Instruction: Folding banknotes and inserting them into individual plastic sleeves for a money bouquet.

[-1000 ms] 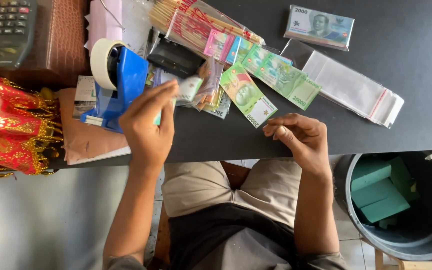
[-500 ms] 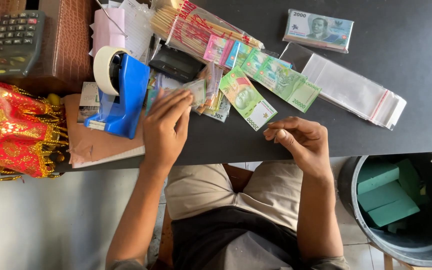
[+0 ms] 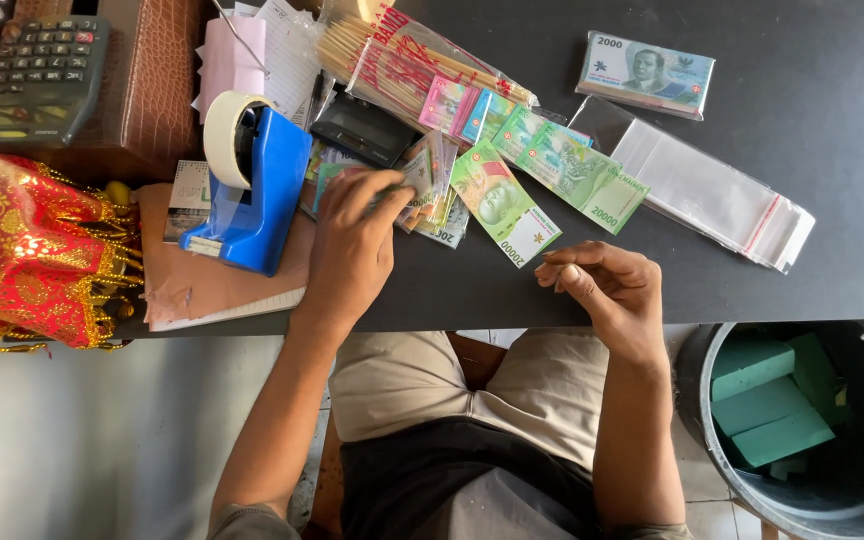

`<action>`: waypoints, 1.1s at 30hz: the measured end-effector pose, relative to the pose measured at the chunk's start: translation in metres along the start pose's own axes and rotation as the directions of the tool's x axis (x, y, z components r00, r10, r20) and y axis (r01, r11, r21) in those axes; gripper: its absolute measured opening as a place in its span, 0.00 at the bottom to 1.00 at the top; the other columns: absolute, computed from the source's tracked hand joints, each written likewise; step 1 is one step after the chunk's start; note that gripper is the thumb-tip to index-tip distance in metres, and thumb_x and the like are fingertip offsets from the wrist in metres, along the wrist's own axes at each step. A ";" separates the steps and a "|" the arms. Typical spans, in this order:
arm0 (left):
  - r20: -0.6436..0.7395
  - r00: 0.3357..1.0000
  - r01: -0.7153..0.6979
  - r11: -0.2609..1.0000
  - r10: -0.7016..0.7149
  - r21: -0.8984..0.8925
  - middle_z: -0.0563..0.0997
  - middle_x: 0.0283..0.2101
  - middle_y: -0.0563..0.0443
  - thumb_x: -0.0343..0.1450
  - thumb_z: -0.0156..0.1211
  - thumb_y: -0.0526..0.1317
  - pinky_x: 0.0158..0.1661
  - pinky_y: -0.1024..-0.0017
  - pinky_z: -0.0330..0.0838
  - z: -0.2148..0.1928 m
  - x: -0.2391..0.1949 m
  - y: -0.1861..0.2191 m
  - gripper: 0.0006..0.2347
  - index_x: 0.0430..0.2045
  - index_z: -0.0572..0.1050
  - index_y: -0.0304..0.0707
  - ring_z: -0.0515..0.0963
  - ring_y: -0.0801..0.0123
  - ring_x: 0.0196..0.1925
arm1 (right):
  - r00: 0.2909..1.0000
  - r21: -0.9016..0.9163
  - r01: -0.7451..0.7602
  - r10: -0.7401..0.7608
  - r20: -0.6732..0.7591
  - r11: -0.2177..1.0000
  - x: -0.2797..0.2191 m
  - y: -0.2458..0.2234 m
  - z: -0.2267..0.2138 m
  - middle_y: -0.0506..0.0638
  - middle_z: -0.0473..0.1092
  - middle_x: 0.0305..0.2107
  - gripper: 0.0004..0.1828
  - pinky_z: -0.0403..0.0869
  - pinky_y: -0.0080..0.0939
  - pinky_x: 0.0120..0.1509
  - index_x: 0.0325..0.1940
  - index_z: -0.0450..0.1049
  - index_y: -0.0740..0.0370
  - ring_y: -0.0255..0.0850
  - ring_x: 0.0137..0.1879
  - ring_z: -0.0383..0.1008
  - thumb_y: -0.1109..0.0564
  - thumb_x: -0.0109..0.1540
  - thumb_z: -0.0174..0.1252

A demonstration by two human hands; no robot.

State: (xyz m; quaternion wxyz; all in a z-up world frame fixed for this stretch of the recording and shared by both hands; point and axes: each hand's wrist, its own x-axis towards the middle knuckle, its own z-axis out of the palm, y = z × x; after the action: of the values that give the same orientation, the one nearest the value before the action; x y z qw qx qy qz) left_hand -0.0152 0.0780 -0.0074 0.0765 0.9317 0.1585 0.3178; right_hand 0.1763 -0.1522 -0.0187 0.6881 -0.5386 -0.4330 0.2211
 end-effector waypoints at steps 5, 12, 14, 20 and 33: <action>0.009 1.000 0.020 0.975 -0.022 0.221 0.74 0.52 0.52 0.73 0.58 0.31 0.60 0.51 0.61 -0.014 -0.006 0.010 0.14 0.51 0.79 0.47 0.74 0.58 0.56 | 1.000 0.031 0.009 -0.009 0.003 0.999 0.000 0.001 0.000 0.64 0.76 0.25 0.07 0.80 0.41 0.40 0.41 0.79 0.78 0.42 0.34 0.79 0.67 0.65 0.59; 0.075 0.993 0.072 0.973 -0.090 0.221 0.75 0.58 0.44 0.80 0.44 0.53 0.64 0.39 0.49 -0.015 -0.023 0.016 0.20 0.59 0.74 0.41 0.72 0.55 0.64 | 0.999 0.072 0.038 -0.039 0.010 0.997 0.001 0.001 0.001 0.64 0.76 0.26 0.08 0.80 0.40 0.40 0.41 0.78 0.80 0.43 0.35 0.79 0.68 0.65 0.59; 0.095 0.990 0.082 0.977 -0.102 0.196 0.75 0.59 0.44 0.80 0.43 0.53 0.64 0.36 0.47 -0.014 -0.021 0.016 0.21 0.60 0.73 0.40 0.72 0.54 0.65 | 0.999 0.076 0.036 -0.037 0.009 0.996 0.001 0.000 0.001 0.64 0.76 0.26 0.08 0.80 0.40 0.40 0.41 0.78 0.80 0.42 0.35 0.79 0.67 0.65 0.58; 0.142 0.983 0.098 0.986 -0.117 0.135 0.74 0.62 0.42 0.81 0.42 0.55 0.65 0.30 0.43 -0.011 -0.016 0.014 0.22 0.62 0.70 0.39 0.68 0.51 0.70 | 0.999 0.044 0.041 -0.042 0.011 0.998 0.001 0.002 0.001 0.64 0.76 0.25 0.08 0.79 0.40 0.40 0.41 0.79 0.79 0.42 0.34 0.78 0.67 0.66 0.59; 0.211 0.973 0.083 0.995 -0.092 0.051 0.73 0.66 0.38 0.81 0.40 0.54 0.66 0.28 0.39 -0.011 -0.015 0.011 0.23 0.63 0.69 0.38 0.64 0.49 0.74 | 0.999 -0.039 0.042 -0.042 0.003 0.998 0.002 0.000 0.002 0.62 0.76 0.23 0.08 0.79 0.40 0.38 0.40 0.80 0.76 0.41 0.32 0.78 0.66 0.66 0.59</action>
State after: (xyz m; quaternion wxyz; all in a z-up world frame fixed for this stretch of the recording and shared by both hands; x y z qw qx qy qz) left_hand -0.0302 0.0634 -0.0047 0.0877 0.9539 0.1969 0.2089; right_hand 0.1755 -0.1492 -0.0177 0.6815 -0.5424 -0.4494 0.1987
